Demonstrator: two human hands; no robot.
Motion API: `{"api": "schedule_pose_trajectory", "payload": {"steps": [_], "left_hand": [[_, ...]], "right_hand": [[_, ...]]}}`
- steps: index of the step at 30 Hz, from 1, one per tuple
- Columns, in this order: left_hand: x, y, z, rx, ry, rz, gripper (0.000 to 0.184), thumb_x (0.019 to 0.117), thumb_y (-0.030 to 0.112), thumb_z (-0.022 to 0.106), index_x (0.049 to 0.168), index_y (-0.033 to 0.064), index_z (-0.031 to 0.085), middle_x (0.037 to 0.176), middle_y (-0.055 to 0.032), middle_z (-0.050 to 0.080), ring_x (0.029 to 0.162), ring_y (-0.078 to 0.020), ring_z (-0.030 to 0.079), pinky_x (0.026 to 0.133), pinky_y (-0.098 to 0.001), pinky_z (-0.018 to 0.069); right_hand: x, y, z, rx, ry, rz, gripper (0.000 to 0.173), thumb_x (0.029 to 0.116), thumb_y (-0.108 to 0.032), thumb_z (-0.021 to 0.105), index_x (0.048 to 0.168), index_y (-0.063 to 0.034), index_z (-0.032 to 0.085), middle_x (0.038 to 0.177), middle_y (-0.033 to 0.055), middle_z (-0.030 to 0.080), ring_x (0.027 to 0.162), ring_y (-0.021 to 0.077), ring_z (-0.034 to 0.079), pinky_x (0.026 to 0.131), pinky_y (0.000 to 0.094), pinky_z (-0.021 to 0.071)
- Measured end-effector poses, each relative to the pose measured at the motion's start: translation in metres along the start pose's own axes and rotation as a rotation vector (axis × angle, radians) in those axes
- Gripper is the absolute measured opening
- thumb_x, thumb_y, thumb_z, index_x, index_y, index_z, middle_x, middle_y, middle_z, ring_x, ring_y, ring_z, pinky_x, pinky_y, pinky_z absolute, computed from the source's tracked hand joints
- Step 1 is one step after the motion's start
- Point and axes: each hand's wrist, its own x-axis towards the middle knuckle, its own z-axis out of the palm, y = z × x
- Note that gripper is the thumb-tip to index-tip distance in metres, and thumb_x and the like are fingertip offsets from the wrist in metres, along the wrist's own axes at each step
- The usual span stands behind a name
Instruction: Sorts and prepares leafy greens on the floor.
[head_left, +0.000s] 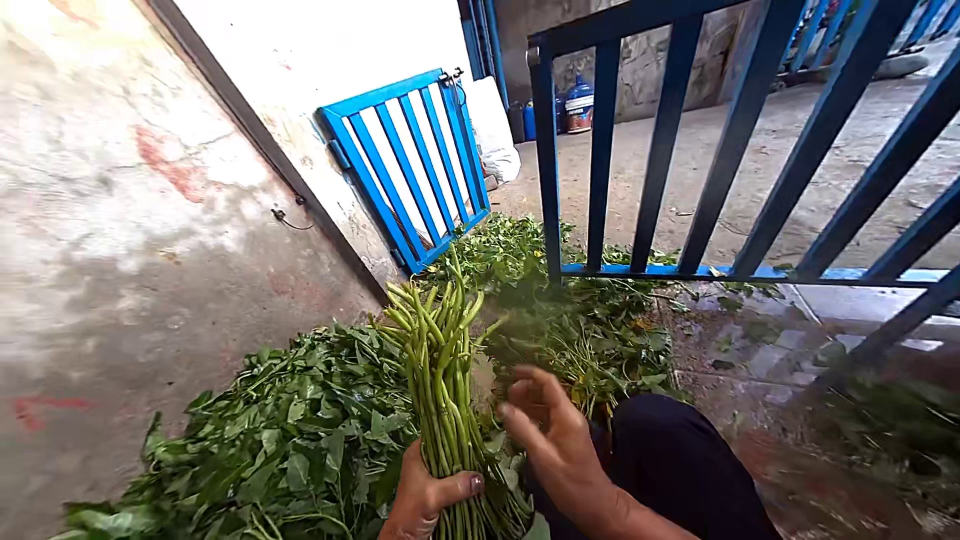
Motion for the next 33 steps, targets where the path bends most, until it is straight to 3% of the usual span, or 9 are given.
{"api": "schedule_pose_trajectory", "payload": {"steps": [2, 5, 9, 12, 19, 26, 28, 31, 33], "left_hand": [[-0.001, 0.009, 0.000, -0.005, 0.006, 0.005, 0.073, 0.0533, 0.014, 0.094, 0.115, -0.0063, 0.060, 0.095, -0.0147, 0.075, 0.085, -0.0223, 0.076, 0.078, -0.0382, 0.0654], [-0.004, 0.015, 0.004, -0.001, -0.028, 0.029, 0.072, 0.0547, 0.014, 0.094, 0.115, -0.0064, 0.060, 0.096, -0.0149, 0.075, 0.087, -0.0228, 0.075, 0.080, -0.0388, 0.0651], [-0.011, 0.018, 0.010, 0.024, -0.042, 0.061, 0.071, 0.0549, 0.011, 0.093, 0.115, -0.0056, 0.061, 0.096, -0.0138, 0.075, 0.087, -0.0219, 0.076, 0.081, -0.0380, 0.0651], [-0.015, 0.021, 0.012, 0.041, -0.035, 0.046, 0.073, 0.0546, 0.009, 0.093, 0.118, -0.0063, 0.060, 0.098, -0.0142, 0.075, 0.089, -0.0225, 0.076, 0.081, -0.0379, 0.0651], [-0.020, 0.024, 0.021, 0.134, -0.001, 0.014, 0.071, 0.0530, 0.008, 0.092, 0.116, -0.0044, 0.062, 0.098, -0.0115, 0.075, 0.089, -0.0204, 0.075, 0.082, -0.0378, 0.0651], [-0.025, 0.023, 0.034, 0.224, 0.055, -0.116, 0.073, 0.0511, 0.006, 0.091, 0.118, -0.0011, 0.063, 0.096, -0.0074, 0.076, 0.087, -0.0163, 0.075, 0.080, -0.0348, 0.0652], [-0.021, 0.027, 0.034, 0.310, 0.068, -0.110, 0.079, 0.0502, 0.010, 0.093, 0.122, 0.0005, 0.061, 0.099, -0.0052, 0.076, 0.090, -0.0136, 0.075, 0.082, -0.0335, 0.0647], [-0.014, 0.035, 0.034, 0.598, 0.112, -0.120, 0.091, 0.0489, 0.031, 0.094, 0.130, 0.0067, 0.059, 0.101, -0.0005, 0.074, 0.092, -0.0107, 0.073, 0.084, -0.0376, 0.0625], [-0.012, 0.042, 0.038, 0.787, 0.120, -0.121, 0.092, 0.0499, 0.040, 0.093, 0.130, 0.0084, 0.059, 0.098, -0.0019, 0.074, 0.090, -0.0162, 0.073, 0.081, -0.0467, 0.0609]], "right_hand": [[-0.002, -0.003, 0.006, -0.140, -0.073, -0.295, 0.033, 0.0964, -0.022, 0.071, 0.127, -0.0086, 0.069, 0.117, 0.0105, 0.066, 0.106, 0.0177, 0.066, 0.086, 0.0335, 0.0612], [0.007, -0.011, 0.012, -0.301, -0.130, -0.485, 0.024, 0.0978, -0.021, 0.069, 0.121, -0.0190, 0.075, 0.112, 0.0093, 0.066, 0.103, 0.0178, 0.065, 0.086, 0.0337, 0.0593], [0.008, -0.012, 0.014, -0.394, -0.076, -0.610, 0.019, 0.0976, -0.016, 0.067, 0.114, -0.0148, 0.076, 0.105, 0.0075, 0.069, 0.098, 0.0168, 0.067, 0.084, 0.0302, 0.0588], [0.010, -0.017, 0.012, -0.421, -0.099, -0.587, 0.013, 0.0967, -0.016, 0.068, 0.103, -0.0129, 0.078, 0.099, 0.0041, 0.070, 0.096, 0.0145, 0.067, 0.082, 0.0283, 0.0584], [0.022, -0.020, 0.004, -0.614, -0.235, -0.665, 0.012, 0.0952, -0.016, 0.059, 0.087, -0.0104, 0.066, 0.090, 0.0057, 0.064, 0.090, 0.0207, 0.064, 0.076, 0.0342, 0.0564], [0.019, -0.003, -0.008, -0.729, -0.310, -0.748, 0.013, 0.0972, -0.016, 0.055, 0.089, -0.0103, 0.062, 0.092, 0.0070, 0.063, 0.090, 0.0229, 0.063, 0.076, 0.0353, 0.0565], [0.015, -0.006, -0.013, -0.687, -0.273, -0.714, 0.013, 0.0997, -0.019, 0.057, 0.096, -0.0095, 0.065, 0.099, 0.0083, 0.066, 0.094, 0.0217, 0.066, 0.079, 0.0333, 0.0578], [0.006, -0.011, -0.012, -0.602, -0.122, -0.707, 0.027, 0.0995, -0.022, 0.065, 0.123, -0.0103, 0.070, 0.105, 0.0112, 0.068, 0.095, 0.0190, 0.068, 0.077, 0.0298, 0.0599], [0.003, -0.007, -0.009, -0.614, -0.024, -0.732, 0.026, 0.0988, -0.022, 0.068, 0.123, -0.0124, 0.072, 0.101, 0.0094, 0.069, 0.091, 0.0170, 0.068, 0.075, 0.0278, 0.0593]]}}
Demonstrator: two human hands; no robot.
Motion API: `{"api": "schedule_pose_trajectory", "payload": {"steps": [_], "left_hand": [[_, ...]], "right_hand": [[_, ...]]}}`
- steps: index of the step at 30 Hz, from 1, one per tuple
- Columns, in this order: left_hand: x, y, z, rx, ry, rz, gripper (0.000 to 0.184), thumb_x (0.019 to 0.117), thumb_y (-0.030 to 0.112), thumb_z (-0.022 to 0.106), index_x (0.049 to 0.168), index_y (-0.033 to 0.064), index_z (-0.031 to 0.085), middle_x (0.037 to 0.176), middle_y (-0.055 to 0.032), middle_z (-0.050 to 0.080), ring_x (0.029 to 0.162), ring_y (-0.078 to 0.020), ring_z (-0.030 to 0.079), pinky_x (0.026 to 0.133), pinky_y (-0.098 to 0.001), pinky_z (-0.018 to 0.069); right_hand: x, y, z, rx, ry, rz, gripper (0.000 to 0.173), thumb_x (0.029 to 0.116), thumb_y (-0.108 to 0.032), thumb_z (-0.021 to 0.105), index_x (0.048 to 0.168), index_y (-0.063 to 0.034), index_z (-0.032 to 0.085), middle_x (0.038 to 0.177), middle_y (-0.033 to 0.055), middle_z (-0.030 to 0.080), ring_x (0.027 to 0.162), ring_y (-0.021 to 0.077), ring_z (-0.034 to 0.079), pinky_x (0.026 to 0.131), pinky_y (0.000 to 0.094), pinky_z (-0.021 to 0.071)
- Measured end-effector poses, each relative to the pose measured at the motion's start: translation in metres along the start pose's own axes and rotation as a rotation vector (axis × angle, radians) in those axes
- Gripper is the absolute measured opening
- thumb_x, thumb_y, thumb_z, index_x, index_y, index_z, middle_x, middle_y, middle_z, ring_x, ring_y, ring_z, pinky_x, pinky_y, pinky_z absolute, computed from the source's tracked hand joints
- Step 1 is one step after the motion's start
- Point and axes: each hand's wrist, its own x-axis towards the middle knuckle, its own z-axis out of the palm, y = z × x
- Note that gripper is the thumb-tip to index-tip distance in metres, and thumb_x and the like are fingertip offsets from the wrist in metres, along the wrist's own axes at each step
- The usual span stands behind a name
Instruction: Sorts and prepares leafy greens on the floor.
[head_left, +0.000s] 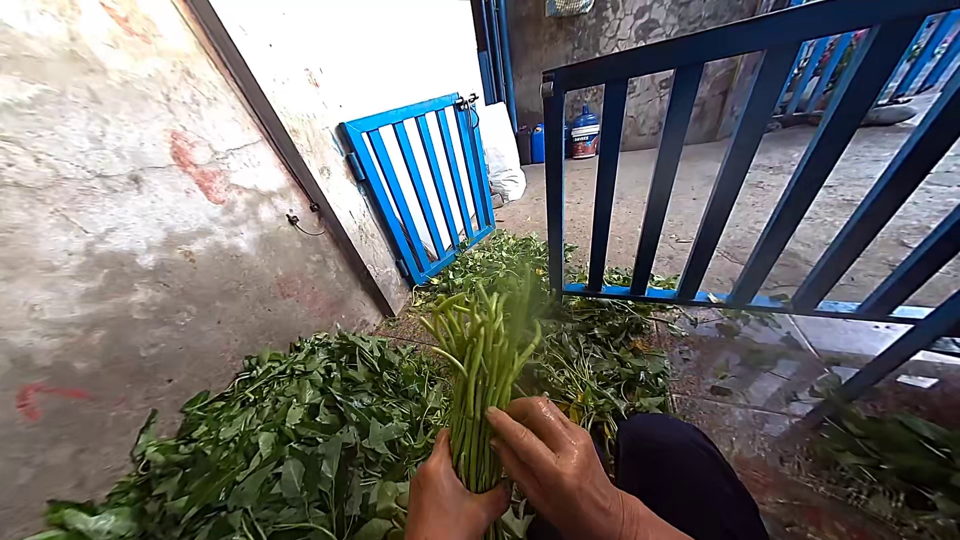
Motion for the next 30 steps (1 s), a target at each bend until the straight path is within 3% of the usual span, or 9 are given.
{"api": "schedule_pose_trajectory", "payload": {"steps": [5, 8, 12, 20, 22, 24, 26, 28, 30], "left_hand": [[-0.009, 0.025, 0.009, 0.349, 0.074, 0.036, 0.087, 0.0561, 0.045, 0.091, 0.127, 0.0046, 0.061, 0.087, -0.0093, 0.074, 0.081, -0.0301, 0.074, 0.070, -0.0550, 0.0572], [-0.010, 0.029, 0.021, 0.449, 0.127, 0.065, 0.085, 0.0566, 0.047, 0.090, 0.125, 0.0034, 0.063, 0.084, -0.0111, 0.074, 0.077, -0.0320, 0.074, 0.066, -0.0546, 0.0569], [-0.012, 0.032, 0.031, 0.483, 0.145, 0.082, 0.085, 0.0566, 0.047, 0.089, 0.124, 0.0018, 0.064, 0.081, -0.0112, 0.073, 0.074, -0.0328, 0.073, 0.063, -0.0536, 0.0562], [-0.007, 0.024, 0.048, 0.518, 0.163, 0.115, 0.086, 0.0555, 0.047, 0.089, 0.124, 0.0011, 0.065, 0.080, -0.0117, 0.073, 0.071, -0.0330, 0.073, 0.060, -0.0537, 0.0556], [-0.003, 0.019, 0.045, 0.479, 0.115, 0.103, 0.087, 0.0560, 0.048, 0.089, 0.126, 0.0018, 0.064, 0.083, -0.0124, 0.074, 0.075, -0.0342, 0.073, 0.063, -0.0559, 0.0561], [0.005, 0.013, 0.034, 0.325, 0.024, 0.086, 0.088, 0.0558, 0.042, 0.092, 0.127, 0.0015, 0.062, 0.087, -0.0140, 0.074, 0.081, -0.0350, 0.073, 0.070, -0.0588, 0.0568], [0.013, 0.007, 0.019, 0.074, -0.083, 0.094, 0.088, 0.0538, 0.036, 0.094, 0.128, 0.0030, 0.061, 0.096, -0.0086, 0.075, 0.089, -0.0237, 0.073, 0.080, -0.0505, 0.0602], [0.018, 0.008, 0.004, -0.245, -0.170, 0.148, 0.086, 0.0527, 0.023, 0.095, 0.128, 0.0000, 0.059, 0.104, -0.0046, 0.075, 0.093, -0.0125, 0.074, 0.085, -0.0350, 0.0634], [0.021, 0.019, -0.010, -0.507, -0.210, 0.188, 0.079, 0.0540, 0.010, 0.092, 0.123, -0.0055, 0.059, 0.101, -0.0082, 0.076, 0.091, -0.0150, 0.075, 0.082, -0.0340, 0.0651]], "right_hand": [[-0.015, 0.003, 0.002, -0.091, 0.089, 0.043, 0.009, 0.0962, -0.016, 0.068, 0.099, -0.0121, 0.076, 0.088, 0.0041, 0.068, 0.083, 0.0145, 0.067, 0.071, 0.0256, 0.0574], [-0.023, 0.006, 0.004, 0.012, 0.074, 0.231, 0.008, 0.0937, -0.017, 0.069, 0.094, -0.0124, 0.075, 0.090, 0.0012, 0.069, 0.085, 0.0099, 0.068, 0.072, 0.0242, 0.0592], [-0.032, 0.014, 0.002, 0.229, 0.058, 0.377, 0.006, 0.0919, -0.014, 0.068, 0.092, -0.0105, 0.073, 0.090, 0.0008, 0.066, 0.081, 0.0086, 0.065, 0.069, 0.0238, 0.0583], [-0.047, 0.029, -0.004, 0.323, -0.076, 0.359, 0.008, 0.0941, -0.016, 0.067, 0.093, -0.0125, 0.074, 0.092, 0.0030, 0.064, 0.090, 0.0131, 0.064, 0.077, 0.0290, 0.0576], [-0.050, 0.033, -0.010, 0.316, -0.112, 0.343, 0.009, 0.0960, -0.020, 0.069, 0.099, -0.0150, 0.075, 0.096, 0.0021, 0.066, 0.097, 0.0138, 0.064, 0.085, 0.0311, 0.0560], [-0.047, 0.034, -0.018, 0.347, -0.055, 0.388, 0.011, 0.0962, -0.023, 0.071, 0.097, -0.0124, 0.074, 0.095, 0.0026, 0.066, 0.096, 0.0135, 0.064, 0.084, 0.0307, 0.0569], [-0.043, 0.032, -0.028, 0.441, -0.002, 0.592, 0.025, 0.0964, -0.032, 0.071, 0.097, -0.0070, 0.069, 0.095, 0.0044, 0.065, 0.090, 0.0131, 0.066, 0.079, 0.0297, 0.0589], [-0.036, 0.028, -0.037, 0.578, -0.074, 0.805, 0.055, 0.0909, -0.049, 0.074, 0.118, -0.0023, 0.063, 0.111, 0.0087, 0.065, 0.102, 0.0167, 0.066, 0.087, 0.0343, 0.0583], [-0.028, 0.017, -0.039, 0.687, -0.155, 0.800, 0.089, 0.0841, -0.060, 0.076, 0.142, 0.0025, 0.049, 0.133, 0.0147, 0.063, 0.122, 0.0206, 0.062, 0.100, 0.0399, 0.0546]]}}
